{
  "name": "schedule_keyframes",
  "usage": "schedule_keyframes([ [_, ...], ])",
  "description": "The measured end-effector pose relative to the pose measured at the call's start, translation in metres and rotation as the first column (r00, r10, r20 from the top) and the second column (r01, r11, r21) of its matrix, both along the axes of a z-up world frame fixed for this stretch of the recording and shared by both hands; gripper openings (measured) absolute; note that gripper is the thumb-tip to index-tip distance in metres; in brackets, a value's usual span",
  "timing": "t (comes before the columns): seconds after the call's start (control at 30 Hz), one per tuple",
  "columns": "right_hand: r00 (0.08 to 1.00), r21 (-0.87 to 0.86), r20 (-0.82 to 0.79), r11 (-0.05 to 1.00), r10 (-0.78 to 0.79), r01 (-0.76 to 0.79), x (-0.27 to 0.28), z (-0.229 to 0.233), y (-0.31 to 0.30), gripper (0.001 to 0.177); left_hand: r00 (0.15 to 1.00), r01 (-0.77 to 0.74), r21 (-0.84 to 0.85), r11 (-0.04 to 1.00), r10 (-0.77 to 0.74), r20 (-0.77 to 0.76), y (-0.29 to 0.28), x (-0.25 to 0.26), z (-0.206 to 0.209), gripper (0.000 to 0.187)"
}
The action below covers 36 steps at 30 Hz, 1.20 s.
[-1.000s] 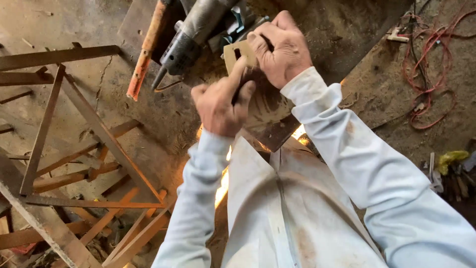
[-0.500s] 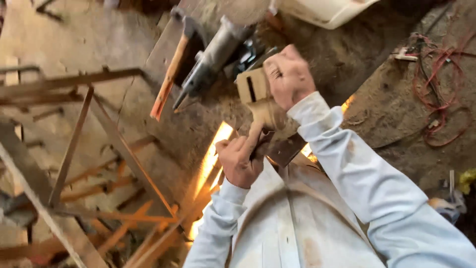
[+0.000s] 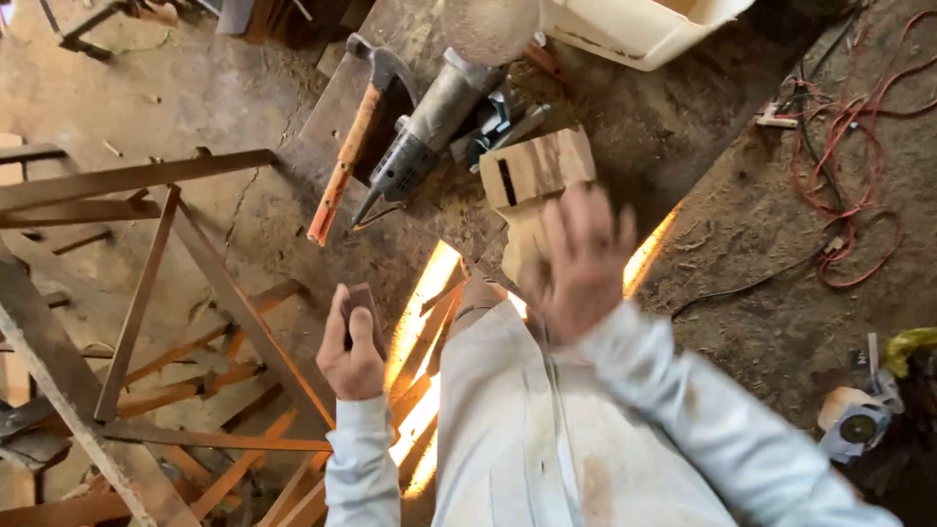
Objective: Hand-sanding a small carved wooden component to achieve a smooth finish.
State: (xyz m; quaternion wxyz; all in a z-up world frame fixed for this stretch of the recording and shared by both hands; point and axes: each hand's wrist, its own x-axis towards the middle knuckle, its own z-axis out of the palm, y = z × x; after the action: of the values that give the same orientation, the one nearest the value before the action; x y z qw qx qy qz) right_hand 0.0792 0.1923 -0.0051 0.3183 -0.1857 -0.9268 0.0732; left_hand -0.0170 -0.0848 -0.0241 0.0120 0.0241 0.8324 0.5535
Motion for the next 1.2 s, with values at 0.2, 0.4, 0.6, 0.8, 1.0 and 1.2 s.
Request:
schedule_keyframes([
  [0.2,0.964,-0.285,0.010,0.925,0.265,-0.251,0.009,0.036,-0.029,0.044,0.995,-0.040,0.160,0.986,0.025,0.092,0.021,0.000,-0.031,0.036],
  [0.4,0.988,-0.102,0.108,0.987,-0.114,0.125,-0.001,-0.002,-0.020,0.089,0.798,0.397,0.084,0.914,-0.298,-0.524,0.114,-0.059,-0.029,0.034],
  [0.6,0.992,-0.135,0.048,0.983,-0.121,0.126,0.018,0.010,-0.010,0.068,0.712,0.382,-0.246,0.891,-0.453,-0.537,0.145,-0.077,-0.044,0.039],
  [0.8,0.993,-0.126,0.087,0.987,-0.085,0.095,0.071,-0.010,-0.009,0.063,0.732,0.388,-0.298,0.872,-0.488,-0.475,0.152,-0.070,-0.062,0.039],
  [1.0,0.990,-0.298,0.104,0.947,-0.095,0.122,0.100,-0.015,-0.023,0.045,0.664,0.501,-0.376,0.780,-0.625,-0.412,0.196,-0.078,-0.038,0.044],
  [1.2,0.980,-0.445,0.117,0.874,-0.159,0.195,0.092,-0.008,-0.015,0.057,0.596,0.598,-0.170,0.783,-0.577,-0.558,0.255,-0.135,-0.008,0.060],
])
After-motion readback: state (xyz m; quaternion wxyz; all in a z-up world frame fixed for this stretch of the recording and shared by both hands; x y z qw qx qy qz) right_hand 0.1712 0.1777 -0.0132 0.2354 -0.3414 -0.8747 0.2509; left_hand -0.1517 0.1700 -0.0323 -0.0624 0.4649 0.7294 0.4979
